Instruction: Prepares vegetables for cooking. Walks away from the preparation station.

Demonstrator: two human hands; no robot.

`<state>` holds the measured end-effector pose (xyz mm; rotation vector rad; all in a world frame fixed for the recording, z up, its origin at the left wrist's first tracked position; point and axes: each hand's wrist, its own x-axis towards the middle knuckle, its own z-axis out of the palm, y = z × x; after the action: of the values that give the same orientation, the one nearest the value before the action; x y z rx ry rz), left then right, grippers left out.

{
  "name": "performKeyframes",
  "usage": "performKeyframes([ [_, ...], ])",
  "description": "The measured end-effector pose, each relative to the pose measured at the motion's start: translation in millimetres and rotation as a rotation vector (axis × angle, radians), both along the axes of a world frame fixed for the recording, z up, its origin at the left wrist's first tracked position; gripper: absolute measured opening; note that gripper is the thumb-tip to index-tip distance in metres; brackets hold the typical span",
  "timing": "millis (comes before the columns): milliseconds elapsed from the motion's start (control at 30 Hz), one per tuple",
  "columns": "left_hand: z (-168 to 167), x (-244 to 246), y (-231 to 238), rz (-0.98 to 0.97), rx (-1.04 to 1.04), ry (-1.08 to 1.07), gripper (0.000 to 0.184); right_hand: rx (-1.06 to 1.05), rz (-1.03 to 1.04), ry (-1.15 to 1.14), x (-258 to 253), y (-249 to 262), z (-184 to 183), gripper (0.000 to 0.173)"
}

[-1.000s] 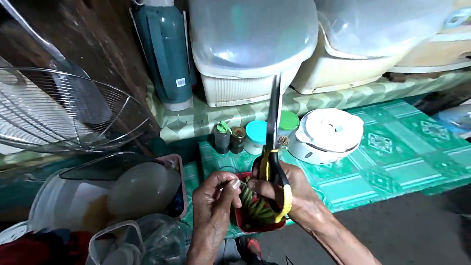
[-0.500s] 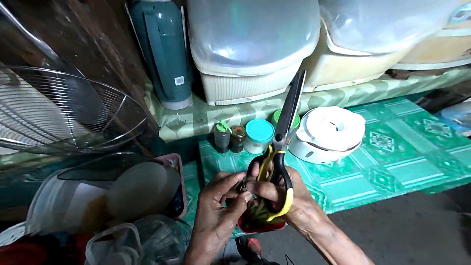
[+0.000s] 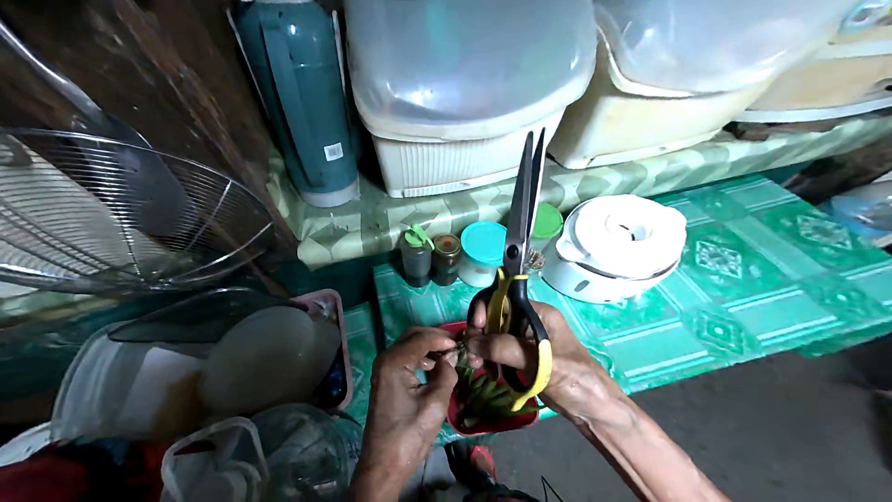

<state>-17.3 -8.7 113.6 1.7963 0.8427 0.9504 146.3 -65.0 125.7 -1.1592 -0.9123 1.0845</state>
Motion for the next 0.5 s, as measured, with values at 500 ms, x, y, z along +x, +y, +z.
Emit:
performKeyframes([
  [500, 2.0, 13.1, -7.8, 0.254, 0.545, 0.536, 0.009, 0.077, -0.048, -0.255, -4.9, 6.1, 6.2, 0.021],
])
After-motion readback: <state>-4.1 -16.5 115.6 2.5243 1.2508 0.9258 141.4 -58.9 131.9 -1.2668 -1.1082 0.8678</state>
